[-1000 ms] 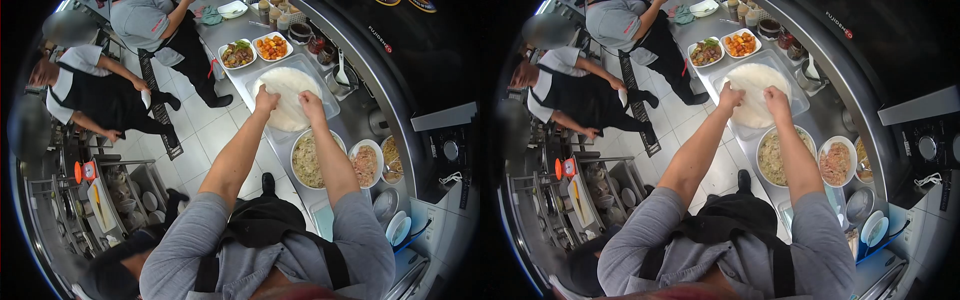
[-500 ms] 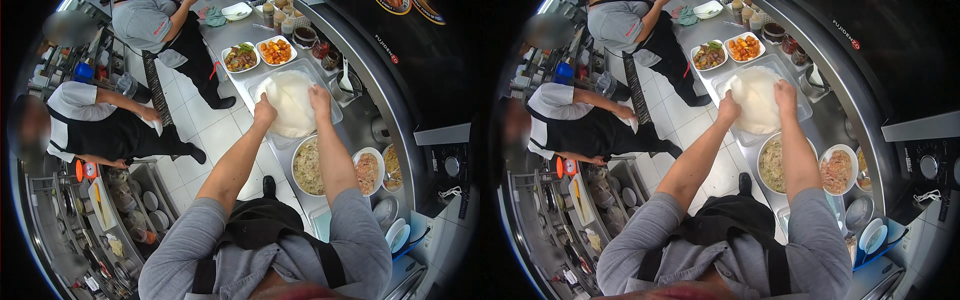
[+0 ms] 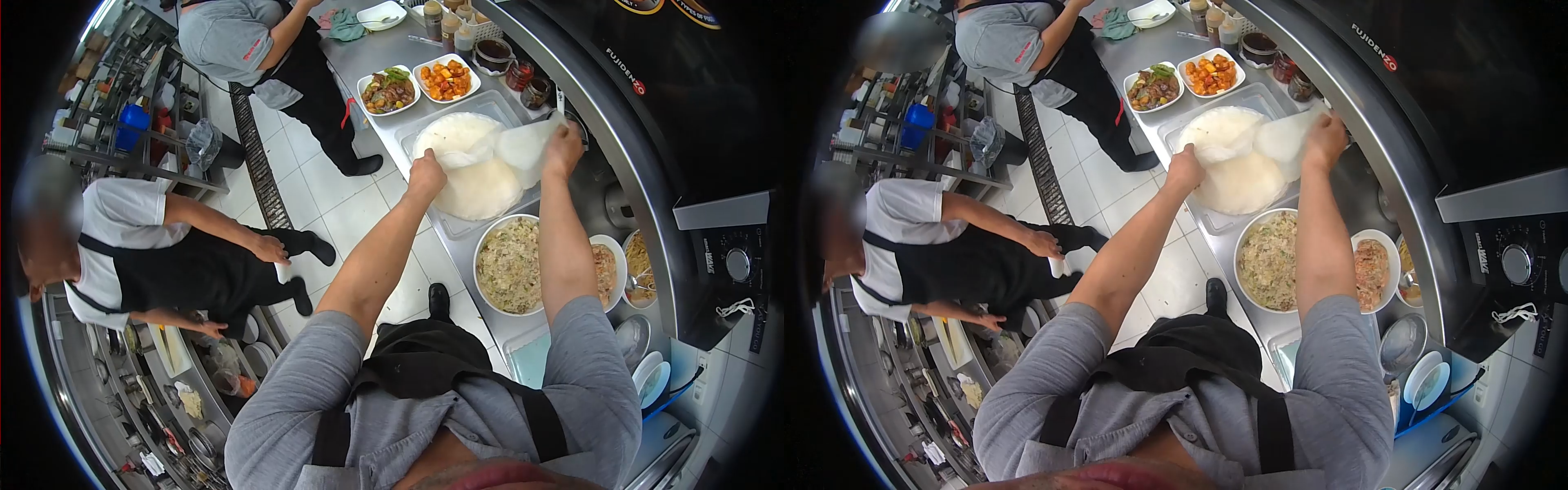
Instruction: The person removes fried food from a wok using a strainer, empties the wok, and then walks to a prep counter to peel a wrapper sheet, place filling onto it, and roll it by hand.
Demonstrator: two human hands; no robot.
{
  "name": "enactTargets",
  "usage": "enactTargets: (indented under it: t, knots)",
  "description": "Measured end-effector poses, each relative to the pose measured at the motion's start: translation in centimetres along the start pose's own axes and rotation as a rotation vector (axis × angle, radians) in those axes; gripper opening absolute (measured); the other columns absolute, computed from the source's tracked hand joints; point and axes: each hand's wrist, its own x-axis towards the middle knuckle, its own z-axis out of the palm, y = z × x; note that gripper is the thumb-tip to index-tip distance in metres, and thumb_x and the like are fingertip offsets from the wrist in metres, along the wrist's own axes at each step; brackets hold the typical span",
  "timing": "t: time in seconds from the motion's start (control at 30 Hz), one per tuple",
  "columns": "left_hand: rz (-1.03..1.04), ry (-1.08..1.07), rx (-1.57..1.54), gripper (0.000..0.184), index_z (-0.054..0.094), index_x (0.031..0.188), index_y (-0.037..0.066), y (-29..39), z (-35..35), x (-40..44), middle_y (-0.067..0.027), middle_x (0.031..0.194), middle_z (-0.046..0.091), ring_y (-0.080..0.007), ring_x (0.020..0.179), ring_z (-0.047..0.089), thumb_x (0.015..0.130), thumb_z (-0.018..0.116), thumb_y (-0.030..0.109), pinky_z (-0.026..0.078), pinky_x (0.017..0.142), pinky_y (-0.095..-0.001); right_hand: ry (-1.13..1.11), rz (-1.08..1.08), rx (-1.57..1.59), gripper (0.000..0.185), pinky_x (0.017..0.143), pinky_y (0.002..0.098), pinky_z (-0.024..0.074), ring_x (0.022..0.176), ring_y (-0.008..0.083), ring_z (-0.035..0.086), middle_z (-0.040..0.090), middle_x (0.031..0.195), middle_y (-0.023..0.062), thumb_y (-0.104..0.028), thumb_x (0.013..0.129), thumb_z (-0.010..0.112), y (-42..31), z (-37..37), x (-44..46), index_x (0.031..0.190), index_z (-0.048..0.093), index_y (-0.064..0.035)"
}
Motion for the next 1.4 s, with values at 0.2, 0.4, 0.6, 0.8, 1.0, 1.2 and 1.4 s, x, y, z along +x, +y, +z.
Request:
enactTargets:
  t: [0.2, 0.4, 0.6, 0.8, 1.0, 1.2, 1.4]
  knots:
    - [-0.067, -0.105, -0.053, 0.034, 0.050, 0.104, -0.003, 0.4, -1.1, 0.4, -0.0247, 0.089, 0.060, -0.0315, 0.088, 0.061, 0.072, 0.051, 0.005, 0.050, 0.077, -0.0366, 0.369, 0.048, 0.122, 0.036, 0.089, 0.0376, 0.0394, 0.102, 0.0363, 0.052, 0.055, 0.109, 0.0226, -0.019, 0.082, 0.043, 1.8, -5.1, 0.0, 0.108, 0.055, 0.0035]
    - [0.169, 0.255, 0.241, 0.034, 0.052, 0.106, 0.003, 1.4, 0.5, -2.2, -0.0203, 0.102, 0.054, -0.0297, 0.098, 0.053, 0.072, 0.052, 0.007, 0.046, 0.080, -0.0397, 0.288, 0.124, 0.287, 0.036, 0.085, 0.0337, 0.0405, 0.098, 0.0302, 0.056, 0.058, 0.107, 0.0195, -0.025, 0.081, 0.053, 1.2, -10.6, -2.7, 0.103, 0.059, 0.0028]
    - [0.449, 0.211, 0.245, 0.022, 0.060, 0.093, 0.007, 1.8, 1.1, 0.4, -0.0152, 0.087, 0.061, -0.0335, 0.083, 0.058, 0.073, 0.054, 0.015, 0.045, 0.079, -0.0415, 0.033, 0.032, 0.264, 0.025, 0.076, 0.0288, 0.0430, 0.080, 0.0211, 0.059, 0.064, 0.092, 0.0129, -0.019, 0.077, 0.060, -1.2, -13.6, -4.9, 0.089, 0.062, 0.0031]
    - [0.032, 0.288, -0.147, 0.033, 0.054, 0.101, 0.000, 0.5, -1.2, 3.8, -0.0194, 0.104, 0.056, -0.0363, 0.099, 0.052, 0.072, 0.054, 0.017, 0.043, 0.085, -0.0406, -0.108, -0.354, 0.205, 0.019, 0.064, 0.0323, 0.0456, 0.072, 0.0279, 0.061, 0.063, 0.079, 0.0151, -0.018, 0.076, 0.061, -5.6, -14.3, -6.0, 0.083, 0.062, 0.0001]
    - [0.690, -0.272, -0.693, 0.082, 0.030, 0.134, 0.010, 1.5, -9.0, -8.9, -0.0109, 0.129, 0.039, -0.0232, 0.122, 0.035, 0.064, 0.071, 0.019, 0.033, 0.097, -0.0387, -0.629, -0.458, 0.284, 0.018, 0.058, 0.0343, 0.0445, 0.067, 0.0282, 0.061, 0.060, 0.076, 0.0183, -0.016, 0.073, 0.061, -15.6, -15.0, -8.4, 0.083, 0.062, -0.0005]
    - [0.659, 0.318, -0.629, 0.019, 0.063, 0.088, 0.005, -8.3, -14.0, -19.3, -0.0087, 0.089, 0.063, -0.0207, 0.085, 0.060, 0.070, 0.067, 0.012, 0.046, 0.075, -0.0305, -1.143, -0.729, 0.503, 0.012, 0.064, 0.0242, 0.0428, 0.066, 0.0129, 0.056, 0.061, 0.069, 0.0065, -0.008, 0.074, 0.059, -23.2, -14.8, -16.7, 0.079, 0.060, 0.0027]
    - [0.470, 0.548, -0.407, 0.014, 0.062, 0.085, 0.005, -20.1, -18.5, -36.2, -0.0107, 0.075, 0.063, -0.0257, 0.068, 0.061, 0.073, 0.064, 0.013, 0.047, 0.061, -0.0332, -1.364, -1.098, 0.596, 0.023, 0.066, 0.0312, 0.0445, 0.073, 0.0242, 0.058, 0.057, 0.077, 0.0118, 0.001, 0.063, 0.059, -26.6, -12.0, -29.7, 0.087, 0.059, -0.0003]
